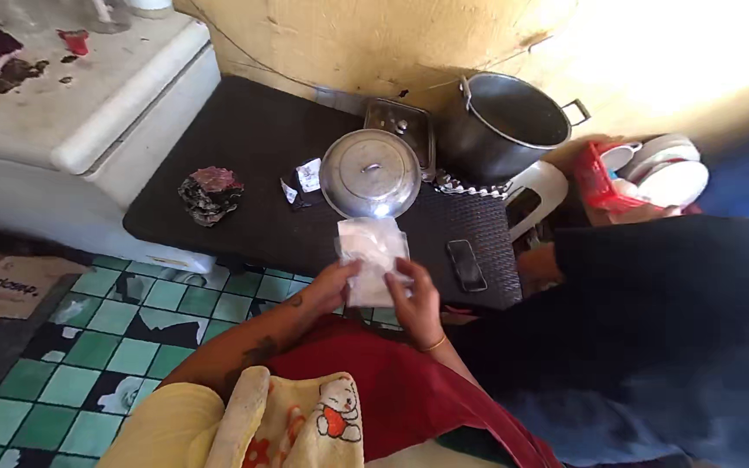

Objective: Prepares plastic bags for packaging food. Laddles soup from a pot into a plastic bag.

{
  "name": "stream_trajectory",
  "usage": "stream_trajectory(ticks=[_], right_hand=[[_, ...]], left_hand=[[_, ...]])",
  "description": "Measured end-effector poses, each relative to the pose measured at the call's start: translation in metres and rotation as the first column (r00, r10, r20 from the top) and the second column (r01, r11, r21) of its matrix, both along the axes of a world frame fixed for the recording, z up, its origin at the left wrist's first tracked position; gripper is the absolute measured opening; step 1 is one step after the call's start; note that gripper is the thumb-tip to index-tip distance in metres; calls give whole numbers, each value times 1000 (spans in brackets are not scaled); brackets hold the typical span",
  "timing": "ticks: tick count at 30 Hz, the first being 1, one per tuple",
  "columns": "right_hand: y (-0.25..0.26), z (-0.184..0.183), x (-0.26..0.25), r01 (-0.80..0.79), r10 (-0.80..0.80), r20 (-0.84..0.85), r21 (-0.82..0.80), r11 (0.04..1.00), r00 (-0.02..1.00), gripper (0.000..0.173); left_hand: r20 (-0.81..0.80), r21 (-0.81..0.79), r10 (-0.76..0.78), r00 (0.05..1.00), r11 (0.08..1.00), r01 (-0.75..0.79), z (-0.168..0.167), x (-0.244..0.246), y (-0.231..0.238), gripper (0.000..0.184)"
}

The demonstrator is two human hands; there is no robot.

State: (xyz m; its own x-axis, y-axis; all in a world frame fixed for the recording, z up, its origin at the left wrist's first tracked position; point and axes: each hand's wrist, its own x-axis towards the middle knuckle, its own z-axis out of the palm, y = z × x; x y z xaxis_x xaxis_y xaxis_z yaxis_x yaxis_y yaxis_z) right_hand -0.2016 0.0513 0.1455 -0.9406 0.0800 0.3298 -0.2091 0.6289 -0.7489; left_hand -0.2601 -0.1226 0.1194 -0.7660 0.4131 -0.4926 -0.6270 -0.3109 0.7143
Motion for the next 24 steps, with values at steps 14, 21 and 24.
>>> stream_trajectory(ticks=[14, 21, 24], right_hand=[[125, -73, -130, 549, -91, 604, -639, 539, 792, 34], [209, -101, -220, 543, -321, 685, -130, 829, 654, 63], [233, -96, -221, 498, -545, 563, 254, 829, 621, 81]], left_hand=[[-718, -523, -455, 527, 852, 24, -60, -129, 127, 97], [-475, -839, -821, 317, 531, 118, -111, -209, 208, 67], [-350, -914, -882, 317, 396, 94, -129, -225, 224, 63]])
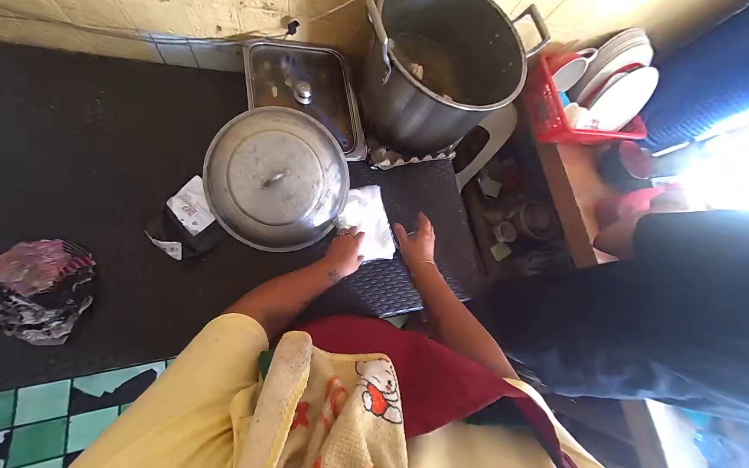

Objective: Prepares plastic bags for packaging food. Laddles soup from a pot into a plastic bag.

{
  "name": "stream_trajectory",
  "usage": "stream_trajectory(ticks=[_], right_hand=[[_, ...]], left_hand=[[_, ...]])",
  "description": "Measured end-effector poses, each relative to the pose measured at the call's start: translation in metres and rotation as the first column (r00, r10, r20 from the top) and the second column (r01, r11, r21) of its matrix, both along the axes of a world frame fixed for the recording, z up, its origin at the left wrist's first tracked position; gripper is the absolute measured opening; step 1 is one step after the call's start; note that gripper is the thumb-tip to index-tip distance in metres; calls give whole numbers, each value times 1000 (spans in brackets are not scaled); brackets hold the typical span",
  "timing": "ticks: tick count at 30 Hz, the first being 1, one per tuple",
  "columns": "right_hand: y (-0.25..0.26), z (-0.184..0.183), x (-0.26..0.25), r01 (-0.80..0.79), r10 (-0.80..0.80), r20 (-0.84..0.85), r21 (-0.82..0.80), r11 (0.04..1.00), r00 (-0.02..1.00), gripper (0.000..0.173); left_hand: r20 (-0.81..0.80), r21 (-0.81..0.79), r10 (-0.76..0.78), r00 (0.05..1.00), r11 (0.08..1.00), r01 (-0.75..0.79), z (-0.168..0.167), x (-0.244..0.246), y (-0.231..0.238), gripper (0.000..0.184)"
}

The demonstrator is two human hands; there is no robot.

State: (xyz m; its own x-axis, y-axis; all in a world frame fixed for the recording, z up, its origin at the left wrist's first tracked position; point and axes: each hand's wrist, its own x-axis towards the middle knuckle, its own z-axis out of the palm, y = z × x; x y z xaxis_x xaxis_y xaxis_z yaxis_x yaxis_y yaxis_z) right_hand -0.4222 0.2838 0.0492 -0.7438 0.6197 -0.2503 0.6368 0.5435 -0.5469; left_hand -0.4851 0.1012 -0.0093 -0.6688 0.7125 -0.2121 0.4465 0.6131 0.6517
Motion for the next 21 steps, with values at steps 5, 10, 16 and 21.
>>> stream_trajectory(ticks=[5, 10, 16, 21], right_hand=[[23, 4, 38, -144, 77, 540, 83, 986, 838, 116], [55, -10, 71, -240, 176, 439, 96, 966, 881, 106], [115, -16, 72, -240, 209, 352, 46, 970, 912, 103], [141, -22, 67, -308, 285, 380, -1, 951, 880, 99]], left_hand=[[58, -40, 97, 994, 995, -94, 5, -12, 21, 43], [23, 80, 223, 975, 971, -224, 8, -18, 46, 25], [50, 398, 669, 741, 667, -629, 35, 7, 63, 30], [365, 577, 768, 527, 258, -775, 77, 20, 56, 39]])
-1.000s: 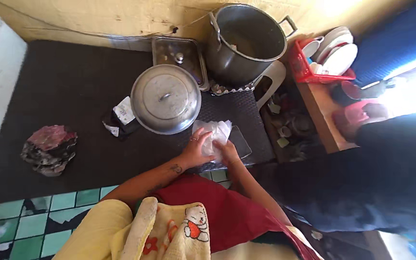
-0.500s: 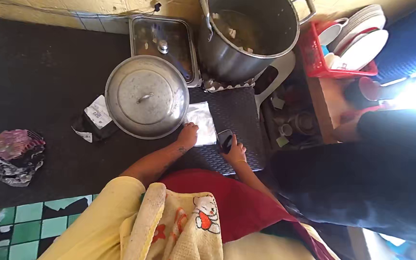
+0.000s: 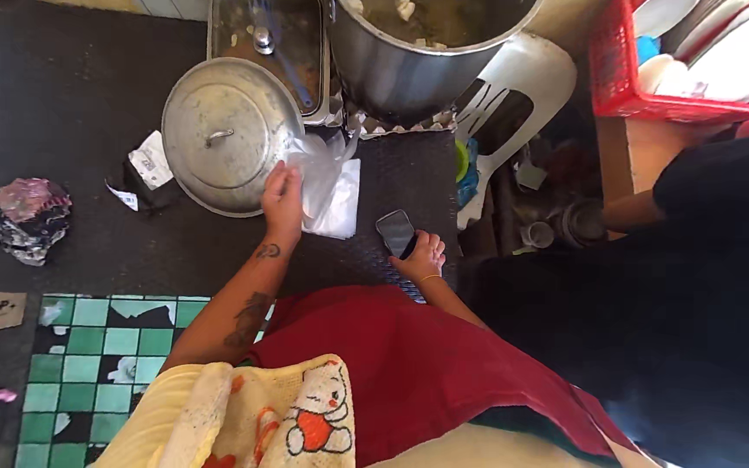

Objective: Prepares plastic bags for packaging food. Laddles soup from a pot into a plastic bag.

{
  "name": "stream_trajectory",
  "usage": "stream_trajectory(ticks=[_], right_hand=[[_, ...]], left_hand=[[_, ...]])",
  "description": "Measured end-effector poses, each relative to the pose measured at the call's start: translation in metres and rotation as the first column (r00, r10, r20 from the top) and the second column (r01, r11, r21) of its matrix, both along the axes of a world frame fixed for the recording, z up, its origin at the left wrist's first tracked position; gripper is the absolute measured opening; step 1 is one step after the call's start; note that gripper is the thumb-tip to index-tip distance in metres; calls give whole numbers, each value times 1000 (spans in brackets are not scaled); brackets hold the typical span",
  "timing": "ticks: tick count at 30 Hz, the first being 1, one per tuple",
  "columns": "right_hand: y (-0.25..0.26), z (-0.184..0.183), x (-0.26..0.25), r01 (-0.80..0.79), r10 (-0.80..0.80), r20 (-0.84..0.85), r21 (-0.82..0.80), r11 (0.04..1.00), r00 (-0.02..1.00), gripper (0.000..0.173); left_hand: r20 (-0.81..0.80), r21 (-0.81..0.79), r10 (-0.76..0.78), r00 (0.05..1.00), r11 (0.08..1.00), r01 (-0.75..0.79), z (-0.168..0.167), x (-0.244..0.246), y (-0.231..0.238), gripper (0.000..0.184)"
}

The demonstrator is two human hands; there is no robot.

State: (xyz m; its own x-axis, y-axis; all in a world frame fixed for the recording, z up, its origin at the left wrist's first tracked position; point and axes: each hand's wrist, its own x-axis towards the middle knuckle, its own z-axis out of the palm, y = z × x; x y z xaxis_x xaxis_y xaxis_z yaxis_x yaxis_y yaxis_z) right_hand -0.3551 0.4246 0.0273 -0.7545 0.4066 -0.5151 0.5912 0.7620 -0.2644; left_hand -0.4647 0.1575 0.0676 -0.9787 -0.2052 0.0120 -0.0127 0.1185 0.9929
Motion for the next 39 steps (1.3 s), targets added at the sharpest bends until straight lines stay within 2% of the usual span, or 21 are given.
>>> stream_trajectory(ticks=[6, 10, 12, 15, 18, 22, 24, 27, 31, 35, 37, 39], right_hand=[[-1, -7, 0, -31, 36, -90, 48, 998, 995, 94], [-6, -3, -3, -33, 37, -64, 71, 997, 997, 94], [-6, -6, 0, -42, 51, -102, 97, 994, 993, 95], [-10, -6, 15, -72, 81, -152, 63, 995, 985, 107], [-30, 9, 41, -173, 150, -191, -111, 979, 970, 109], [-96, 21, 60, -386, 307, -284, -288, 876, 908, 105], [-140, 18, 53, -439, 379, -247, -270, 857, 892, 102], [-204, 1, 33, -473, 440, -221, -126, 872, 870, 100], [-268, -21, 8, -427, 427, -204, 47, 903, 881, 96], [-286, -30, 4, -325, 312, -285, 4, 946, 906, 92], [-280, -33, 10, -349, 306, -346, -67, 935, 887, 80], [-266, -40, 19, -439, 350, -448, -112, 891, 823, 58]], left_hand=[[-33, 189, 234, 972, 956, -224, 61, 22, -28, 40], [-9, 415, 223, 975, 888, -199, 87, 35, -54, 38], [-10, 502, 209, 978, 847, -176, 95, 39, -68, 37], [-14, 564, 263, 965, 799, -209, 108, 48, -97, 37], [-37, 524, 354, 935, 803, -283, 117, 63, -137, 32], [-24, 349, 428, 904, 850, -393, 111, 97, -201, 29], [-12, 267, 465, 885, 854, -446, 104, 117, -229, 27], [45, 215, 509, 859, 835, -506, 94, 146, -266, 23], [97, 186, 557, 825, 804, -565, 86, 171, -303, 23], [103, 185, 540, 835, 814, -550, 81, 184, -326, 21], [118, 174, 528, 841, 823, -541, 80, 189, -333, 21], [127, 177, 514, 848, 830, -529, 77, 192, -340, 22]])
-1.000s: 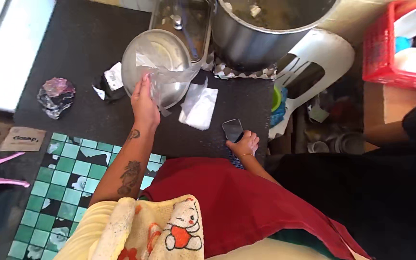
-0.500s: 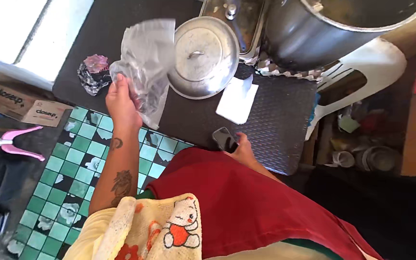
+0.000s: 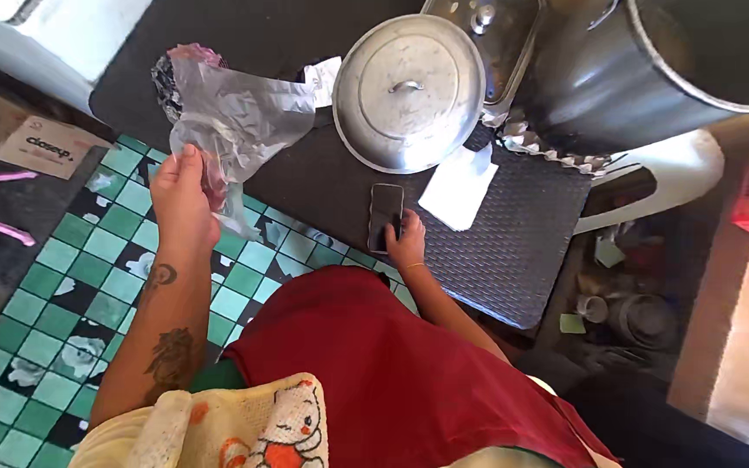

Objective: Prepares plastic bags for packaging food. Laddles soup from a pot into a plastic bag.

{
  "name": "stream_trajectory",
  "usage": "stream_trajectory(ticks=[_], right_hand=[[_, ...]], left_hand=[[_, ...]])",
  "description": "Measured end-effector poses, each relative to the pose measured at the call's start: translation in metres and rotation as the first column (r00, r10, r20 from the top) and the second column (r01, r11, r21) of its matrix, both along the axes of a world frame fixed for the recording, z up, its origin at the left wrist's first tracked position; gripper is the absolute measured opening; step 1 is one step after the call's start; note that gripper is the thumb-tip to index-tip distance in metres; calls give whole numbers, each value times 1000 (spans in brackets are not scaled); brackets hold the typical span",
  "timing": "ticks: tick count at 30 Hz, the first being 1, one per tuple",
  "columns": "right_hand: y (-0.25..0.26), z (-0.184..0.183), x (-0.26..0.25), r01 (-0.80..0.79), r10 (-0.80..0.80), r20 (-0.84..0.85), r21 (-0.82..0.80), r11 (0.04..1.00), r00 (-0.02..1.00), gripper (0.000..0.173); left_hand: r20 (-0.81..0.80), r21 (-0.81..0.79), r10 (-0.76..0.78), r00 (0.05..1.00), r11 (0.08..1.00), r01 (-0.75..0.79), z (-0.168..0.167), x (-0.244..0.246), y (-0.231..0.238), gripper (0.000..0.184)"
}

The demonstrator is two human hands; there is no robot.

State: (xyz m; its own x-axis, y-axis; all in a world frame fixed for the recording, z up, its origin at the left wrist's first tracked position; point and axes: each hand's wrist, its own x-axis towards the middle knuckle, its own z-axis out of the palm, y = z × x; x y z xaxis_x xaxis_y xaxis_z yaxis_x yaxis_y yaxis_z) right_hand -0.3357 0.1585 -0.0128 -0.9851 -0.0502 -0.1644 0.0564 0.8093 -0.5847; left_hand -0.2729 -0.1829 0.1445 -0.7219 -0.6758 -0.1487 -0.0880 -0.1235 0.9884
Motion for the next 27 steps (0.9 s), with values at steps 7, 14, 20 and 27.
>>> stream_trajectory(ticks=[7, 14, 20, 27], right_hand=[[30, -18, 22, -122, 97, -128, -200, 972, 987, 31], [23, -14, 9, -35, 10, -93, -265, 964, 996, 28], [30, -22, 7, -75, 46, -97, -316, 946, 994, 24], [38, -21, 4, -107, 86, -78, -325, 940, 993, 24]], left_hand=[[60, 37, -48, 997, 998, 46, -16, -2, -6, 20], [41, 52, -118, 992, 992, 116, -10, -14, 8, 10], [-19, -80, -187, 982, 979, 185, -18, -15, 13, 5], [143, -447, -351, 925, 811, 377, -16, -16, 26, 23]])
